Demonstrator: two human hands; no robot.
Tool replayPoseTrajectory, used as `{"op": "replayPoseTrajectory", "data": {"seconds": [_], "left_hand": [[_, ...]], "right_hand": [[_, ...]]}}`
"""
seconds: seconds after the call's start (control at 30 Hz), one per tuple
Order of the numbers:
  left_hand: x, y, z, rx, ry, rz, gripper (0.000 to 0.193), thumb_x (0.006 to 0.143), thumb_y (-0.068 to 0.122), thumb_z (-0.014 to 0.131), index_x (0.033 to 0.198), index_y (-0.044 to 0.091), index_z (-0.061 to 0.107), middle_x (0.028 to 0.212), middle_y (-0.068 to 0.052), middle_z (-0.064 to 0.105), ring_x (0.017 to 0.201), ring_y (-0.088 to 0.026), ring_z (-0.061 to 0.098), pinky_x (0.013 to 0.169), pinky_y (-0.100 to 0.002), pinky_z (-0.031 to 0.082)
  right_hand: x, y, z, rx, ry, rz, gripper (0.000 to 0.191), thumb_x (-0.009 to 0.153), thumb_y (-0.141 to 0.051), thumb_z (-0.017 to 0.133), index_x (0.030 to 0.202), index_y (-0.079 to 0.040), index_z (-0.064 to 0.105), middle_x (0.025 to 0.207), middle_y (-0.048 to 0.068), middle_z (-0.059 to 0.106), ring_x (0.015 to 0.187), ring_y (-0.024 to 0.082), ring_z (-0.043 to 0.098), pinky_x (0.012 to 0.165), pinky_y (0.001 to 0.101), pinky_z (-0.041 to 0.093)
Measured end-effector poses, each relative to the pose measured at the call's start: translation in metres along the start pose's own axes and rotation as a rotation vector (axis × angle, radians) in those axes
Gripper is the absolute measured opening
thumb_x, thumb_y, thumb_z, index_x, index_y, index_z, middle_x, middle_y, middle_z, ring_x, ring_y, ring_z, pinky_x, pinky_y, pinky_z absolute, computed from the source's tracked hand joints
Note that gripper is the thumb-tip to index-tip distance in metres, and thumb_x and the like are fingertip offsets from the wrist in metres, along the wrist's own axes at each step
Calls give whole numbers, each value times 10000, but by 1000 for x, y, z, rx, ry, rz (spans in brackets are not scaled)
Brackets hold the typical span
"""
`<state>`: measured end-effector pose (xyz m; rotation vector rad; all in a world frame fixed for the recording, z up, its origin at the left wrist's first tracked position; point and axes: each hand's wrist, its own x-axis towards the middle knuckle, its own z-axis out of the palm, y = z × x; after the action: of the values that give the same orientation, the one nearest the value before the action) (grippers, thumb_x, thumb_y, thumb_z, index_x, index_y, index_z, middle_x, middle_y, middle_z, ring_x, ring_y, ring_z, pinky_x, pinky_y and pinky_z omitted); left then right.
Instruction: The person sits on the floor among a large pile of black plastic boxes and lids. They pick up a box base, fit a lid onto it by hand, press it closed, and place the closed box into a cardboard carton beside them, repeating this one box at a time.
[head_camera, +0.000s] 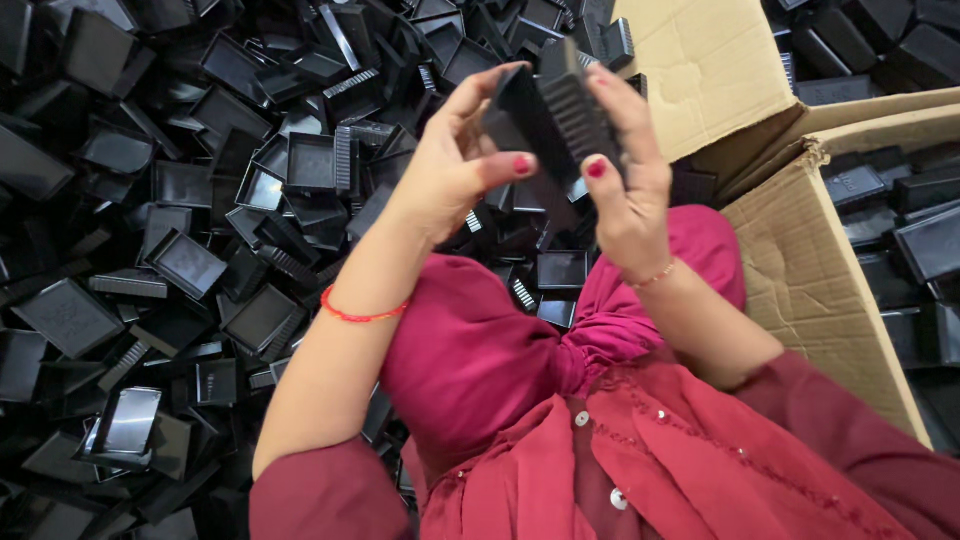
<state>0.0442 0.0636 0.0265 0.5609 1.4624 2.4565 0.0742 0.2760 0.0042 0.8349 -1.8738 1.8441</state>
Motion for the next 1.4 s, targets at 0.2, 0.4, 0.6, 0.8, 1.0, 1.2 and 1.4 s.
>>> {"op": "replayPoseTrajectory", "data": {"seconds": [0.2, 0.4, 0.6, 0.8, 1.0, 1.2, 1.4], "left_hand": [[6, -11, 2, 78, 84, 7, 799, 834, -12, 845, 1516, -30, 429, 1416, -116, 595, 1221, -172, 671, 1072, -323, 562], [7, -10, 2, 106, 150, -40, 805, 830, 71, 869, 1496, -39, 430, 1350, -159, 626, 1097, -180, 716, 984, -321, 604], [5, -11, 0, 61, 158, -43, 804, 831, 115, 879, 1485, -51, 441, 1326, -150, 638, 1084, -185, 729, 942, -321, 620], [8, -11, -6, 68, 192, -35, 738, 795, 175, 894, 1371, 20, 458, 1237, -113, 642, 1031, -186, 733, 879, -334, 654], [2, -6, -12, 887, 199, 529, 414, 979, 366, 797, 1122, 30, 602, 1028, -97, 616, 876, -205, 686, 772, -315, 572], [6, -7, 1, 1176, 226, 520, 511, 1023, 503, 699, 861, 27, 606, 760, -124, 596, 703, -288, 643, 632, -363, 472], [9, -15, -6, 932, 167, 583, 437, 1144, 434, 539, 1065, 20, 653, 957, -88, 710, 847, -186, 694, 758, -318, 547]], "right_hand": [[0, 11, 9, 137, -1, 40, 519, 1174, -331, 525, 1539, 32, 459, 1571, 114, 505, 1423, 169, 514, 1246, 292, 406], [5, 16, 2, 146, -17, 108, 506, 1152, -288, 533, 1527, 52, 525, 1405, 118, 642, 1263, 132, 615, 1123, 262, 473], [20, 0, -2, 51, -86, 80, 491, 1153, -287, 519, 1506, 52, 556, 1391, 136, 673, 1232, 128, 653, 1088, 260, 511], [22, -17, 1, -254, -217, -127, 603, 914, -138, 695, 1443, 73, 496, 1428, 211, 598, 1331, 214, 608, 1127, 329, 482], [0, -15, 5, -17, -228, 205, 498, 985, 15, 713, 1449, 46, 535, 1208, 59, 697, 1084, 76, 633, 978, 236, 534], [-26, -7, -8, 239, -193, 371, 476, 985, 14, 678, 1430, 25, 511, 1269, 57, 667, 1151, 90, 652, 1024, 257, 557], [-73, 19, -132, -823, 6, -56, 488, 968, 116, 720, 1418, 23, 555, 1361, 180, 643, 1281, 311, 643, 1173, 384, 505]]}}
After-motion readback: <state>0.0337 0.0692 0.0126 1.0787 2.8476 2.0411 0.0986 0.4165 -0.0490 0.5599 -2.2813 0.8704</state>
